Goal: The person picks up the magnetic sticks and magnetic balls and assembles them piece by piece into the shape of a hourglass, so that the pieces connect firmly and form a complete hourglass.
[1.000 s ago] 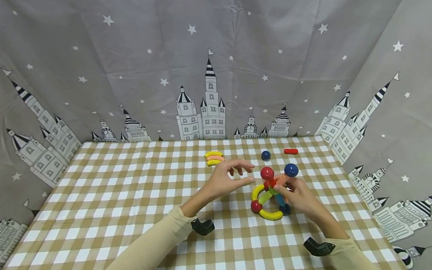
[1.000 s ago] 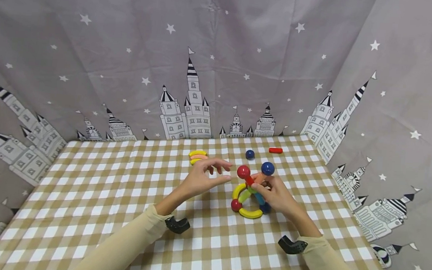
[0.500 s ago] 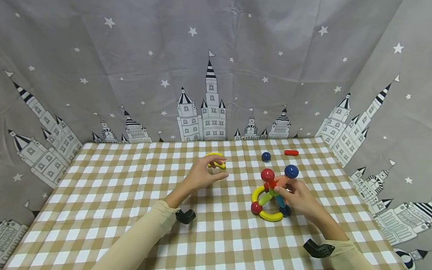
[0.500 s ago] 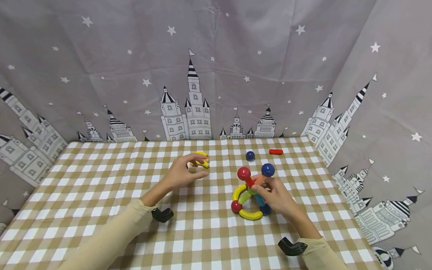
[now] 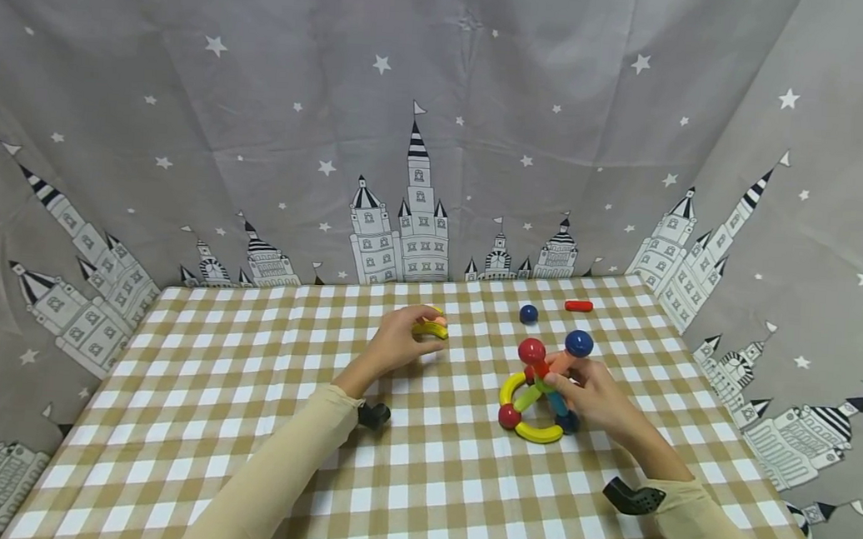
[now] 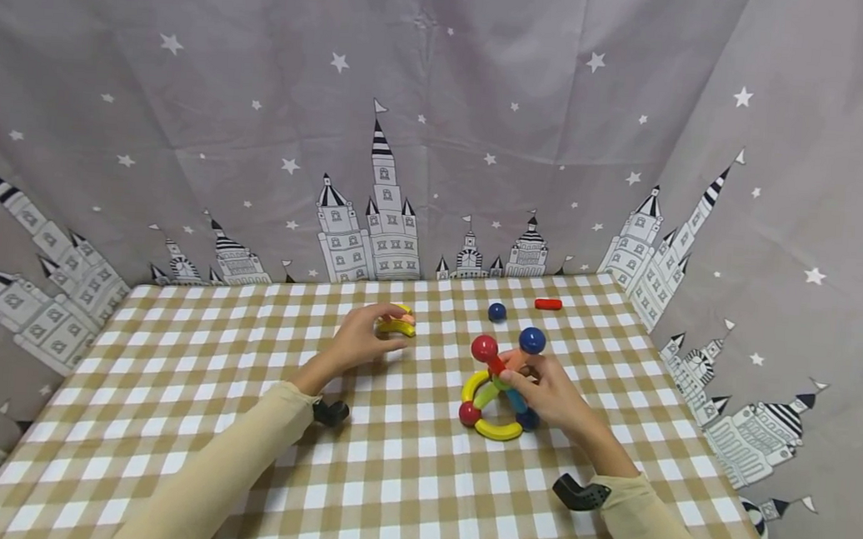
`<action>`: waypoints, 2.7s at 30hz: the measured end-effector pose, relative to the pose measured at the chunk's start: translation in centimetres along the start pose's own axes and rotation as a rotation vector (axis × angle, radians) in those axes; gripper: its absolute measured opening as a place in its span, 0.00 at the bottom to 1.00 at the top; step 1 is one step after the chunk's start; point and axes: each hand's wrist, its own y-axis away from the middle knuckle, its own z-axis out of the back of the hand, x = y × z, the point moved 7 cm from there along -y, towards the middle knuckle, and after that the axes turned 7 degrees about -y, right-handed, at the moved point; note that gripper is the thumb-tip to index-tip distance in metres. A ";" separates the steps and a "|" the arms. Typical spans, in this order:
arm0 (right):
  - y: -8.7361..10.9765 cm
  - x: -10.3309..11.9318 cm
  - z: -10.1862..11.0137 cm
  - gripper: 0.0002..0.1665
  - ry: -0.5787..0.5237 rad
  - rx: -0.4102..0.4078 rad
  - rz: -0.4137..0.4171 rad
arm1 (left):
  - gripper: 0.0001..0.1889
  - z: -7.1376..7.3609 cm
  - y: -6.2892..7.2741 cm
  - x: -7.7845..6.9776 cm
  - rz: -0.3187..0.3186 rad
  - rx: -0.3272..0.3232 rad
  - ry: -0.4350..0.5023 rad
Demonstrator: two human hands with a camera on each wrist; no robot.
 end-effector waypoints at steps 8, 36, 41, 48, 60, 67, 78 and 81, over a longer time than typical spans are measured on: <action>0.0 0.0 -0.1 0.11 -0.024 0.013 0.001 | 0.23 -0.8 -0.6 0.3 0.015 0.052 -0.121; -0.1 -0.1 -0.5 0.18 0.009 -0.042 0.029 | 0.11 -1.5 -1.6 -0.2 0.027 0.104 -0.182; -0.1 -0.2 -0.4 0.17 -0.009 -0.024 0.029 | 0.11 -1.7 -1.9 -0.1 0.063 0.127 -0.174; -0.2 -0.1 -0.3 0.10 -0.018 -0.007 0.057 | 0.12 -1.6 -2.0 -0.5 0.126 0.157 -0.058; -1.2 0.4 -0.8 0.08 -0.016 0.034 0.087 | 0.14 0.4 -2.8 -5.6 0.284 0.202 0.462; -2.5 0.7 -1.7 0.10 0.034 0.052 0.065 | 0.16 1.3 -2.7 -7.7 0.346 0.250 0.613; -3.6 1.3 -3.4 0.08 -0.039 0.127 0.089 | 0.18 2.3 -2.8 -9.0 0.469 0.246 0.706; -3.7 1.4 -3.5 0.08 -0.035 0.124 0.098 | 0.17 2.3 -2.8 -9.3 0.490 0.235 0.716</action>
